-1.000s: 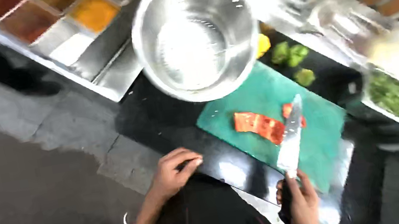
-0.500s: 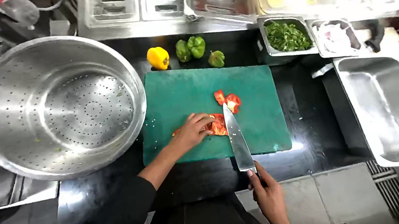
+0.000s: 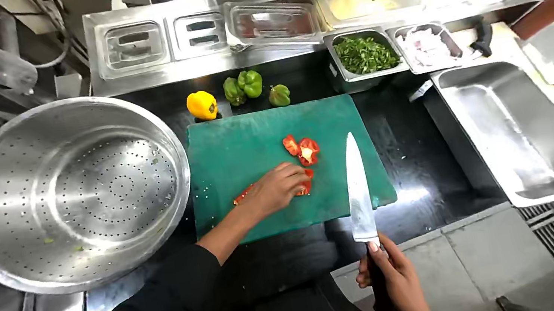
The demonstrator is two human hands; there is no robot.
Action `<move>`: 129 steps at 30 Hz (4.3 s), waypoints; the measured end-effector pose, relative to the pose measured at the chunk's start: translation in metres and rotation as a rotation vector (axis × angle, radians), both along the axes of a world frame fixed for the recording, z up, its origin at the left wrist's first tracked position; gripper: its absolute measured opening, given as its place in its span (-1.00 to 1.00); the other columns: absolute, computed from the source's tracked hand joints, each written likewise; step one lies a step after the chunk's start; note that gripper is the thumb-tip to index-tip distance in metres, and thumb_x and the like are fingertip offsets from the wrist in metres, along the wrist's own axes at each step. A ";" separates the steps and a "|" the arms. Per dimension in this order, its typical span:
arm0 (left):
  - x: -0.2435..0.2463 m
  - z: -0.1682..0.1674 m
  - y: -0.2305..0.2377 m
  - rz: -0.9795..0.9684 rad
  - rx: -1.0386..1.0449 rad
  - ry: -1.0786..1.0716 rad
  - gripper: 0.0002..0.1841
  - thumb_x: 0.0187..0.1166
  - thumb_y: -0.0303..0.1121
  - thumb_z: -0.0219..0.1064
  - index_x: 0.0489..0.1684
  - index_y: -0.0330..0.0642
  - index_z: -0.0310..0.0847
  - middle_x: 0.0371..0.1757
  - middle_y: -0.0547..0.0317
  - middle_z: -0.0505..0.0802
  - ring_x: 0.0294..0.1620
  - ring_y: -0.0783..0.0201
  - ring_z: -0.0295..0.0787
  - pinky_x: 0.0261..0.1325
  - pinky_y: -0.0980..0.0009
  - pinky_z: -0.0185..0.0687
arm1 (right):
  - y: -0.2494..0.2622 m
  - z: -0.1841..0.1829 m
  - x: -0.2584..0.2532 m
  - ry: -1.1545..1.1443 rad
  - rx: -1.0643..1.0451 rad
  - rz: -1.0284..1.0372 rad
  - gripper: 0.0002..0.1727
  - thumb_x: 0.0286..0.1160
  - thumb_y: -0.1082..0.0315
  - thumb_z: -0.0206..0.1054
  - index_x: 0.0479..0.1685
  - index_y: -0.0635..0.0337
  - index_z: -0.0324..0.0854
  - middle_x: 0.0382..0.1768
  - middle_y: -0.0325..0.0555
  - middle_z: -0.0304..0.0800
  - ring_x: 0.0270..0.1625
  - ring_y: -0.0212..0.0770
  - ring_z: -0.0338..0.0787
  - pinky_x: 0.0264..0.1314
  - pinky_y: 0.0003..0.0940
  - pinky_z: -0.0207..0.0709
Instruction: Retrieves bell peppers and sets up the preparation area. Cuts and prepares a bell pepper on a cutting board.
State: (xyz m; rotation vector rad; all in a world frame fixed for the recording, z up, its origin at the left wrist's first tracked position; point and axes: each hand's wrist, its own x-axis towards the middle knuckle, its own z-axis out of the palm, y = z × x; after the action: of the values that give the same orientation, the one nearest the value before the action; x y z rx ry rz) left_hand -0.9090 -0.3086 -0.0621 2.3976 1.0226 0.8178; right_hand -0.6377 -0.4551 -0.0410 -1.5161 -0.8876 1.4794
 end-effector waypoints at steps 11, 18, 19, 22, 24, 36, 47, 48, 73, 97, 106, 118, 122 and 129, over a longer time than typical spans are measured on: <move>0.019 0.002 0.017 0.048 -0.362 0.151 -0.61 0.56 -0.28 0.48 0.35 -0.05 0.74 0.35 -0.02 0.75 0.45 -0.11 0.59 0.46 -0.13 0.48 | -0.020 -0.011 -0.018 -0.092 -0.017 -0.005 -0.51 0.76 0.34 0.08 0.58 0.42 0.30 -0.54 -0.11 0.80 -0.58 -0.22 0.85 -0.51 -0.29 0.82; 0.032 0.008 0.014 0.154 -0.454 0.229 -0.60 0.56 -0.18 0.48 0.36 0.06 0.74 0.42 0.03 0.70 0.49 -0.11 0.52 0.45 -0.16 0.43 | -0.020 -0.013 -0.027 -0.105 -0.017 -0.060 -0.50 0.76 0.35 0.07 0.58 0.43 0.30 -0.56 -0.10 0.79 -0.60 -0.22 0.83 -0.52 -0.31 0.80; 0.034 0.009 0.013 0.168 -0.455 0.244 -0.61 0.56 -0.16 0.48 0.35 0.08 0.74 0.42 0.04 0.70 0.49 -0.10 0.52 0.45 -0.15 0.43 | -0.019 -0.013 -0.027 -0.102 -0.024 -0.063 -0.51 0.77 0.35 0.08 0.58 0.43 0.31 -0.56 -0.08 0.79 -0.60 -0.22 0.83 -0.53 -0.31 0.80; 0.038 0.006 0.010 0.196 -0.439 0.268 -0.60 0.56 -0.10 0.47 0.36 0.11 0.73 0.43 0.06 0.69 0.50 -0.08 0.51 0.46 -0.12 0.42 | -0.018 -0.014 -0.028 -0.106 -0.031 -0.056 -0.51 0.77 0.35 0.08 0.59 0.40 0.31 -0.55 -0.08 0.79 -0.61 -0.22 0.82 -0.55 -0.31 0.78; 0.038 0.004 0.008 0.205 -0.421 0.240 -0.56 0.53 -0.10 0.51 0.37 0.09 0.72 0.42 0.05 0.69 0.50 -0.09 0.52 0.49 -0.13 0.41 | -0.020 -0.013 -0.029 -0.103 -0.031 -0.058 -0.50 0.77 0.35 0.08 0.61 0.41 0.30 -0.55 -0.07 0.79 -0.62 -0.21 0.82 -0.55 -0.30 0.79; 0.004 -0.018 -0.013 0.090 -0.201 -0.100 -0.74 0.55 -0.34 0.46 0.05 -0.31 0.70 0.17 -0.09 0.80 0.35 0.01 0.68 0.50 0.14 0.54 | -0.027 -0.024 -0.028 -0.606 0.145 0.180 -0.47 0.70 0.08 0.20 0.54 0.13 0.58 -0.53 -0.30 0.81 -0.69 -0.42 0.66 -0.65 -0.41 0.60; -0.018 0.003 0.032 -0.212 -0.135 0.191 -0.85 0.51 -0.45 0.48 -0.04 -0.19 0.86 0.20 -0.04 0.82 0.40 -0.04 0.67 0.53 0.09 0.53 | 0.009 -0.016 0.008 -0.557 -0.030 0.311 -0.46 0.75 0.07 0.18 0.61 0.10 0.51 -0.52 -0.24 0.77 -0.70 -0.37 0.62 -0.63 -0.41 0.56; -0.017 0.004 0.034 -0.213 -0.158 0.192 -0.85 0.52 -0.45 0.48 -0.03 -0.19 0.86 0.19 -0.04 0.82 0.40 -0.03 0.67 0.53 0.10 0.53 | 0.010 -0.016 0.002 -0.517 -0.046 0.303 -0.46 0.76 0.10 0.17 0.63 0.12 0.48 -0.51 -0.23 0.77 -0.71 -0.36 0.62 -0.65 -0.40 0.57; -0.019 -0.005 -0.028 0.290 -0.172 0.108 -0.64 0.31 -0.33 0.63 0.02 -0.28 0.77 0.19 -0.09 0.80 0.35 -0.01 0.69 0.49 0.09 0.55 | 0.046 -0.019 0.015 -0.618 0.030 0.805 -0.34 0.85 -0.05 -0.01 0.91 -0.30 0.02 -0.40 -0.04 0.83 -0.43 -0.09 0.85 -0.21 -0.06 0.77; -0.022 0.017 -0.018 0.468 -0.434 0.084 -0.79 0.49 -0.44 0.52 0.01 -0.29 0.76 0.23 -0.07 0.79 0.29 0.10 0.74 0.45 0.12 0.59 | 0.065 -0.018 -0.036 -0.610 0.001 0.767 -0.34 0.87 -0.01 -0.01 0.92 -0.46 -0.07 -0.40 0.00 0.82 -0.44 -0.08 0.84 -0.24 -0.07 0.75; -0.031 0.004 -0.023 0.420 -0.365 -0.032 -0.79 0.50 -0.44 0.49 0.01 -0.31 0.75 0.20 -0.06 0.79 0.26 0.18 0.74 0.42 0.22 0.62 | 0.072 -0.019 -0.042 -0.474 -0.009 0.731 -0.34 0.87 0.00 -0.01 0.92 -0.42 -0.06 -0.53 -0.02 0.76 -0.64 -0.14 0.76 -0.53 -0.16 0.71; -0.036 -0.012 -0.024 0.429 -0.302 -0.113 -0.77 0.48 -0.41 0.51 -0.01 -0.33 0.74 0.21 -0.06 0.77 0.25 0.23 0.73 0.39 0.31 0.63 | 0.072 -0.016 -0.038 -0.358 -0.076 0.743 -0.35 0.87 -0.01 0.01 0.91 -0.47 -0.04 -0.59 -0.05 0.72 -0.72 -0.21 0.69 -0.66 -0.28 0.64; -0.038 -0.014 -0.025 0.431 -0.273 -0.121 -0.74 0.48 -0.40 0.51 0.01 -0.37 0.72 0.21 -0.12 0.77 0.27 0.18 0.72 0.40 0.28 0.61 | 0.062 -0.018 -0.031 -0.339 -0.104 0.755 -0.35 0.86 0.03 0.04 0.91 -0.40 0.00 -0.61 -0.07 0.72 -0.72 -0.26 0.69 -0.61 -0.33 0.65; -0.037 -0.013 -0.025 0.434 -0.280 -0.126 -0.75 0.47 -0.40 0.50 0.00 -0.34 0.73 0.20 -0.07 0.76 0.25 0.22 0.71 0.39 0.30 0.61 | 0.063 -0.025 -0.029 -0.219 -0.133 0.744 -0.34 0.86 0.03 0.05 0.91 -0.45 -0.02 -0.63 -0.07 0.68 -0.77 -0.26 0.64 -0.69 -0.36 0.61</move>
State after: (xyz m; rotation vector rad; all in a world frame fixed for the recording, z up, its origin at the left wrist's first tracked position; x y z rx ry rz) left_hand -0.9460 -0.3338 -0.0754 1.8920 1.5208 0.8851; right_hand -0.6671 -0.3919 -0.0658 -1.5399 -1.6344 1.9334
